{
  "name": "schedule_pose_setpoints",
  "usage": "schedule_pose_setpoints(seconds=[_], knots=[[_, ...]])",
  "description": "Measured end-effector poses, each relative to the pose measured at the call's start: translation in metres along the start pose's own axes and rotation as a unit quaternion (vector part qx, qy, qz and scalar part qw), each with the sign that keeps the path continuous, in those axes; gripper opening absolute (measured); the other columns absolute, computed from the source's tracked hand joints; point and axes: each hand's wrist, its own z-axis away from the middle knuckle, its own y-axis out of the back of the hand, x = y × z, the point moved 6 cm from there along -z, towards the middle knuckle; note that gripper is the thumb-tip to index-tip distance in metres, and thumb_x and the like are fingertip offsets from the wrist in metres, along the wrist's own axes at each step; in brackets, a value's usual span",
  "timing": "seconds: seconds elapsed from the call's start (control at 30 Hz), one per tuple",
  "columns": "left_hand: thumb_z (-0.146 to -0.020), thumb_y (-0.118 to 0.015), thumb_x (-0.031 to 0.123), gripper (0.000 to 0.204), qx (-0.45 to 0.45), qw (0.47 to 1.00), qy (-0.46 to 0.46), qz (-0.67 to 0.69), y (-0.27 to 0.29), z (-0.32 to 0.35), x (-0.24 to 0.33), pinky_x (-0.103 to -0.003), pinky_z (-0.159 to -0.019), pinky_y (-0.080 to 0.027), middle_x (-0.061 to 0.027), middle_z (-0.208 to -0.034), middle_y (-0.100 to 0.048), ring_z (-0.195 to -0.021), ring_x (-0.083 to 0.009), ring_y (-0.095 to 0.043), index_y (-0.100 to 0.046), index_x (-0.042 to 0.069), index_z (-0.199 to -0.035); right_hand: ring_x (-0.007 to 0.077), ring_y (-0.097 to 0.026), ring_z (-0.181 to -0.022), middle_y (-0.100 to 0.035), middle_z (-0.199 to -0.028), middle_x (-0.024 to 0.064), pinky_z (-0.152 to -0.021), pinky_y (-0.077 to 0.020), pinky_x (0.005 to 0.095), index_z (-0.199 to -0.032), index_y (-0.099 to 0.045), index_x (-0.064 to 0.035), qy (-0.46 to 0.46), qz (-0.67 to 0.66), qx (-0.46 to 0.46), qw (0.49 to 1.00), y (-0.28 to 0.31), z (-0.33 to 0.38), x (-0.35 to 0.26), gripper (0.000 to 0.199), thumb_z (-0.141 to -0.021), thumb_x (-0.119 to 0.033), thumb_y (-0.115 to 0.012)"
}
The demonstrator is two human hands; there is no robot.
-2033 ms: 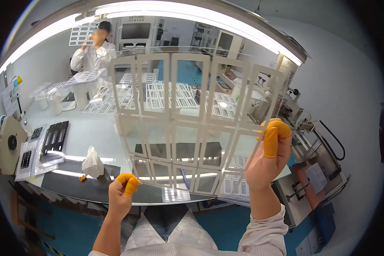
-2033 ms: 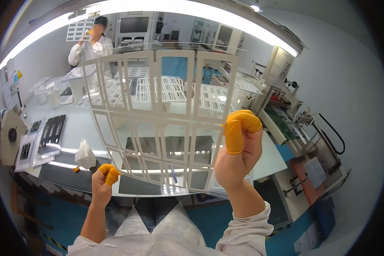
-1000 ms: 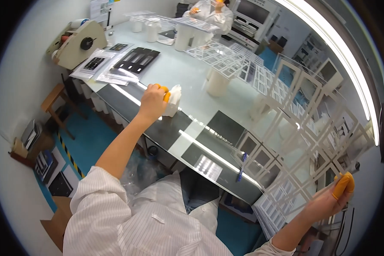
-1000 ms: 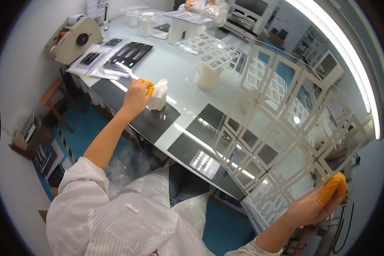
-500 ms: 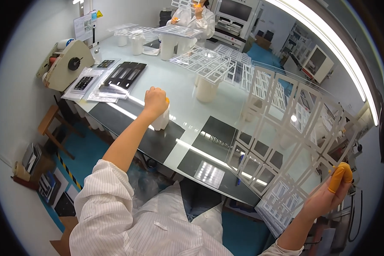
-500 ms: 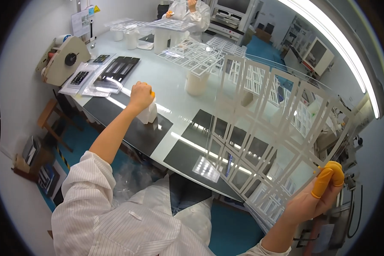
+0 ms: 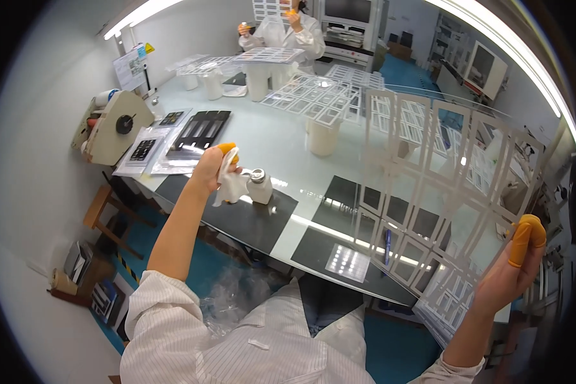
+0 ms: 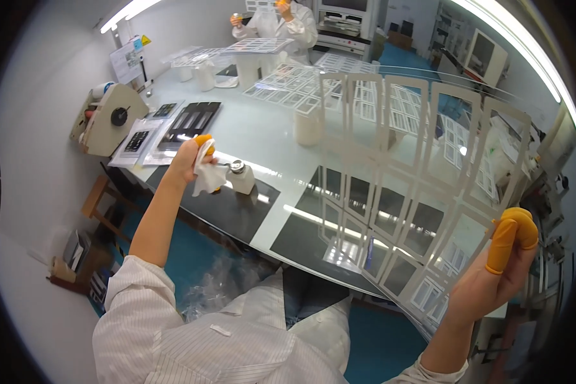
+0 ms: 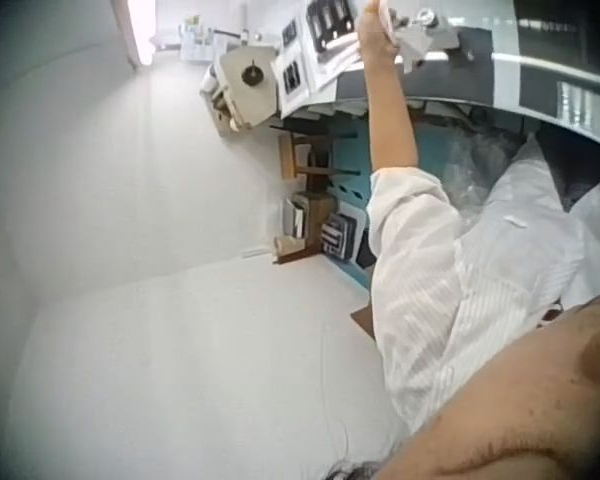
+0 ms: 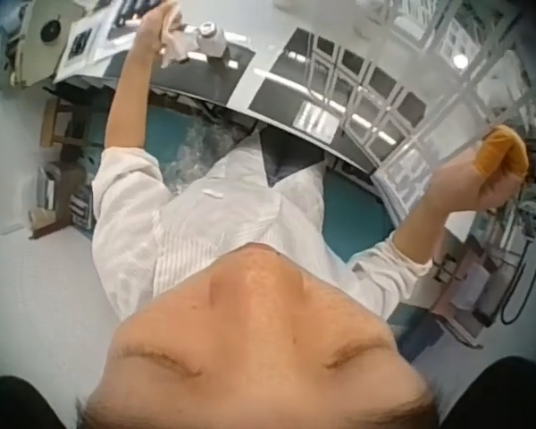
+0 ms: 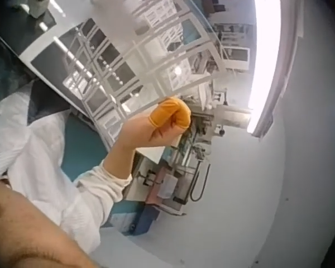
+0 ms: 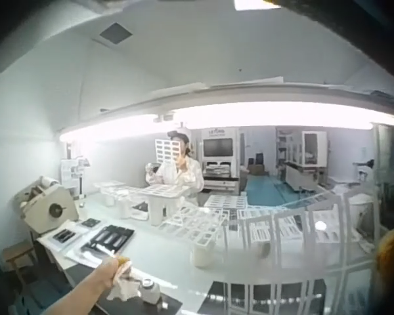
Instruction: Cleaning white plastic grid frames using a cloth and a blue scraping tool at a workbench.
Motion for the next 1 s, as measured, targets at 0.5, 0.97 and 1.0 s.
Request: schedule_pose_setpoints(seconds=[0.5, 0.97, 1.0], knots=[[-0.084, -0.048, 0.014, 0.02, 0.063, 0.633, -0.341, -0.692, -0.067, 0.047, -0.021, -0.043, -0.058, -0.042, -0.0198, -0.07, -0.054, -0.065, -0.0373, -0.055, -0.052, -0.002, -0.073, 0.0076, -0.048, -0.08, -0.053, -0.09, 0.0037, -0.078, -0.0369, 0.0208, -0.095, -0.05, -0.0002, 0.043, -0.079, 0.066, 0.994, 0.004, -0.02, -0.044, 0.013, -0.085, -0.006, -0.053], [-0.08, -0.061, 0.017, 0.017, -0.04, 0.992, -0.035, -0.115, -0.052, 0.037, -0.027, -0.026, -0.057, -0.046, -0.0074, -0.075, -0.059, -0.063, -0.0133, -0.056, -0.053, 0.002, -0.078, 0.0091, -0.042, -0.077, -0.05, -0.087, 0.0042, -0.076, -0.0329, 0.0205, -0.092, -0.05, 0.0004, 0.071, -0.058, 0.05, 0.995, 0.013, -0.018, -0.049, 0.01, -0.084, -0.005, -0.054], [-0.081, -0.06, 0.019, 0.018, -0.019, 0.998, 0.006, -0.056, -0.056, 0.041, -0.029, -0.026, -0.058, -0.046, -0.0078, -0.077, -0.059, -0.064, -0.0129, -0.056, -0.053, 0.002, -0.08, 0.0091, -0.042, -0.078, -0.05, -0.088, 0.0043, -0.076, -0.0329, 0.0206, -0.092, -0.05, 0.0004, 0.069, -0.06, 0.049, 0.995, 0.013, -0.019, -0.049, 0.01, -0.084, -0.005, -0.053]])
